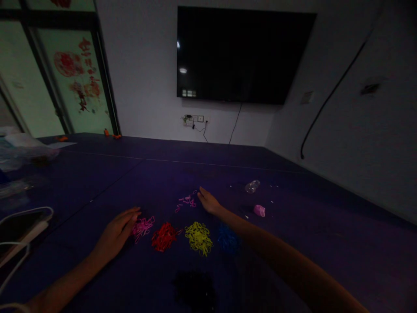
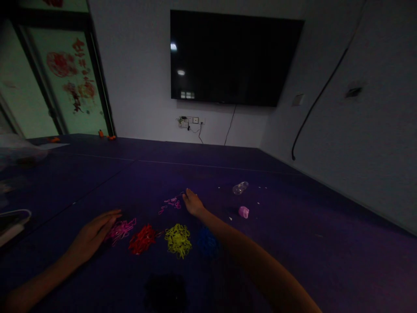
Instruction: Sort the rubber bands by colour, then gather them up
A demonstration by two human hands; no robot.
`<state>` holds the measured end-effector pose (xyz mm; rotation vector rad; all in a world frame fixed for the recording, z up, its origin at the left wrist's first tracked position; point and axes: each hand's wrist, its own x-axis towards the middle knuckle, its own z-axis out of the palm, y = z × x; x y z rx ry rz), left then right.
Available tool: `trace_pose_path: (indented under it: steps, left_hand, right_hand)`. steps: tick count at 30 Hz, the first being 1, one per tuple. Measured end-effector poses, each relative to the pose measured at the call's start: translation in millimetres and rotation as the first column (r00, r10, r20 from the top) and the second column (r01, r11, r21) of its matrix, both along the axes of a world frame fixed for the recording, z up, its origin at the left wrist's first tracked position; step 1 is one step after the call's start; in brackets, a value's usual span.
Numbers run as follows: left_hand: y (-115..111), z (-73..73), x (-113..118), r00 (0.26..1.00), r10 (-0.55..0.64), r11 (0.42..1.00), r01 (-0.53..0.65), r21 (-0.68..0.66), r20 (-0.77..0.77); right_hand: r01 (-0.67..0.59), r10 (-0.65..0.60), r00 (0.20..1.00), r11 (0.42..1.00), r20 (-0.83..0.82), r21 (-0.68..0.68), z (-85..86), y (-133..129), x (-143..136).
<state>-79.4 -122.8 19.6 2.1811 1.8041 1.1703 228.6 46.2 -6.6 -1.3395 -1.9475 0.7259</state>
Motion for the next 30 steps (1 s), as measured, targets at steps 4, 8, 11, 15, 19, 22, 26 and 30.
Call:
trace_pose_path:
  steps: [4,8,11,15,19,22,26,30]
  left_hand:
    - [-1.1,-0.7,1.8,1.000,-0.019,0.999,0.020,-0.034,0.023]
    - [-2.9,-1.6,2.4,0.996,-0.043,0.996,0.049,-0.076,0.080]
    - [-2.1,-2.4,-0.3,0.987,0.004,0.996,0.010,-0.087,0.161]
    - [2.3,-6.3,-6.9,0.952,0.113,0.993,-0.100,-0.060,0.284]
    - [7.6,-10.7,-13.4,0.916,0.135,0.991,-0.117,-0.070,0.379]
    - [11.3,-11.6,-16.4,0.906,0.107,0.992,-0.071,-0.102,0.409]
    - [15.3,-10.1,-15.6,0.926,0.039,0.986,0.025,-0.165,0.375]
    - [14.9,-6.7,-12.1,0.967,-0.079,0.963,0.136,-0.232,0.240]
  right_hand:
    - [-0.112,0.111,0.992,0.994,0.054,0.010,1.8,-3.4,-50.8]
    - [-0.266,0.265,0.963,0.964,0.056,0.020,2.6,-11.3,-103.0]
    - [-0.408,0.407,0.913,0.913,0.043,0.022,3.1,-22.1,-137.3]
    - [-0.548,0.548,0.837,0.836,0.010,0.036,3.4,-42.5,-172.0]
    - [-0.651,0.649,0.746,0.758,-0.149,0.036,5.2,-57.2,-189.1]
    - [-0.660,0.641,0.708,0.750,-0.295,0.045,9.2,-55.3,-188.6]
    - [-0.519,0.488,0.771,0.854,-0.409,0.041,18.3,-38.4,-171.5]
    - [-0.392,0.376,0.883,0.920,-0.280,0.000,28.8,-24.3,-141.8]
